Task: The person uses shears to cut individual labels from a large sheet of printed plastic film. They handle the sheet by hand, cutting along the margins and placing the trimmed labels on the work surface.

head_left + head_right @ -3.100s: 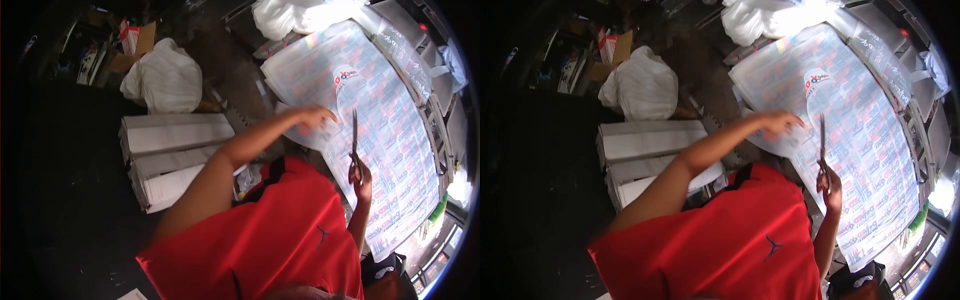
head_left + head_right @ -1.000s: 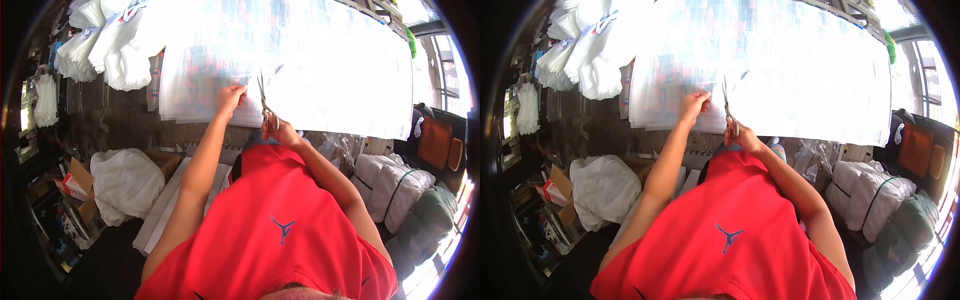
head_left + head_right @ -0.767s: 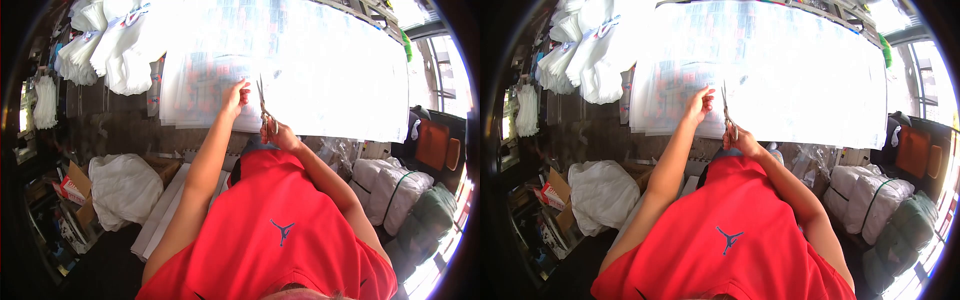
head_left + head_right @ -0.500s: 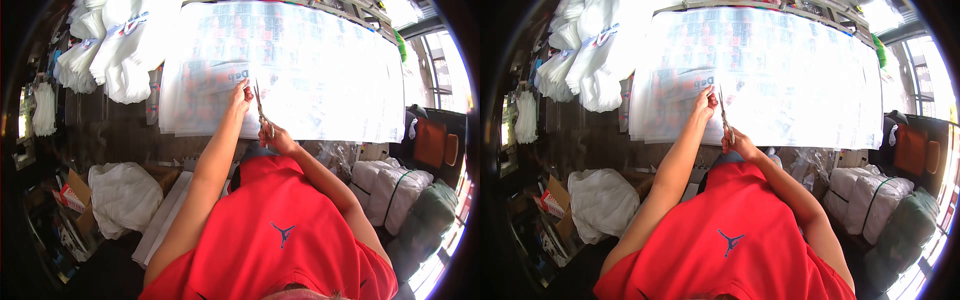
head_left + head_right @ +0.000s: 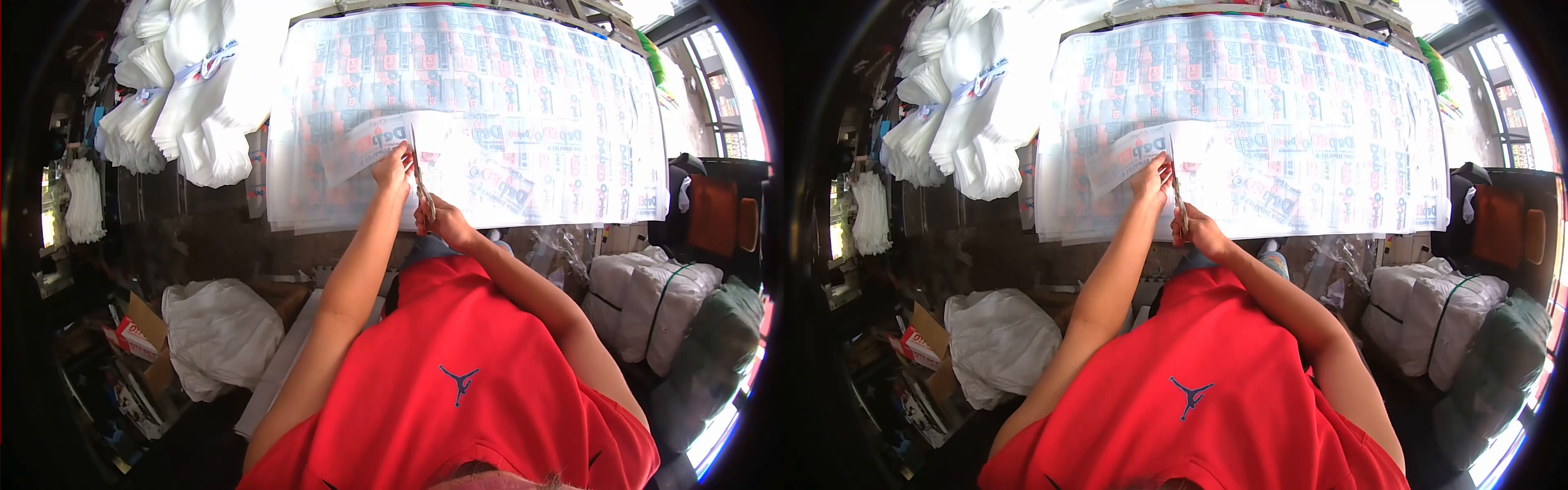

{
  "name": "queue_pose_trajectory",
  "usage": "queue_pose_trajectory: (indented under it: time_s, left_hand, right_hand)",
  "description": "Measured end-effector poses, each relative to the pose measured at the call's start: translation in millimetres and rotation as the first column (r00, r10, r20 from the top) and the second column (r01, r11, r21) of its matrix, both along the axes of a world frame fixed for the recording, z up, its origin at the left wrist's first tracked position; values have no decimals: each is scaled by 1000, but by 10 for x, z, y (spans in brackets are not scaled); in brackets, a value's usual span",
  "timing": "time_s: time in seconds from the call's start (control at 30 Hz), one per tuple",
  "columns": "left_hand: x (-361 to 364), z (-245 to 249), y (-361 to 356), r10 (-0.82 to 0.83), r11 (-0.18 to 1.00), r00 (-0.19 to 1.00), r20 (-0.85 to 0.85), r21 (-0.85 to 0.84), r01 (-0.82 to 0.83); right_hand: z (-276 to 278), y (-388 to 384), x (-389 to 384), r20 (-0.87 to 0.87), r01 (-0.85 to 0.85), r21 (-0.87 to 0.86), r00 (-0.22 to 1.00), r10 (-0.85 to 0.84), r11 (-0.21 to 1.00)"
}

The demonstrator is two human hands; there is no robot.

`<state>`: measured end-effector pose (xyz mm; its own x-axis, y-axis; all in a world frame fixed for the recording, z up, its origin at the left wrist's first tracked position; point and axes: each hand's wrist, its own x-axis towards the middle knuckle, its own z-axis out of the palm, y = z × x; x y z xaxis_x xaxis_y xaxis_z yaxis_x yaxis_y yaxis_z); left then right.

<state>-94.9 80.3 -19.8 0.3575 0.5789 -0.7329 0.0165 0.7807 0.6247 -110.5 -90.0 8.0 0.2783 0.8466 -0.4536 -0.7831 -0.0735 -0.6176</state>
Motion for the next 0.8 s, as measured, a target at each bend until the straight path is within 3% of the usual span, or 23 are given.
queue_pose_trajectory:
  time_s: [0.13,0.33,0.47,0.63,0.67,0.73,0.8]
  left_hand:
    - [-6,-17,19,-5,1000,1000,-27,-18,5]
    - [-76,3,15,-78,997,995,-69,17,80]
    - [-153,132,-17,3,999,996,-88,34,0]
    - [-362,337,-106,-36,997,995,-92,66,42]
    - [-418,333,-164,-38,997,997,-69,64,43]
    - [-468,278,-370,-153,987,988,26,59,151]
    - [-417,252,-704,-308,951,941,136,41,306]
  right_hand:
    - [55,0,-16,67,13,-19,998,-12,1000]
    - [132,166,131,8,115,-35,993,-115,993]
    - [84,358,357,-31,124,-37,992,-125,992]
    - [161,405,653,148,66,32,986,-70,997]
    - [221,350,701,107,94,72,989,-102,993]
    - [418,83,817,76,140,109,986,-149,984]
    - [453,-233,934,173,215,71,959,-224,974]
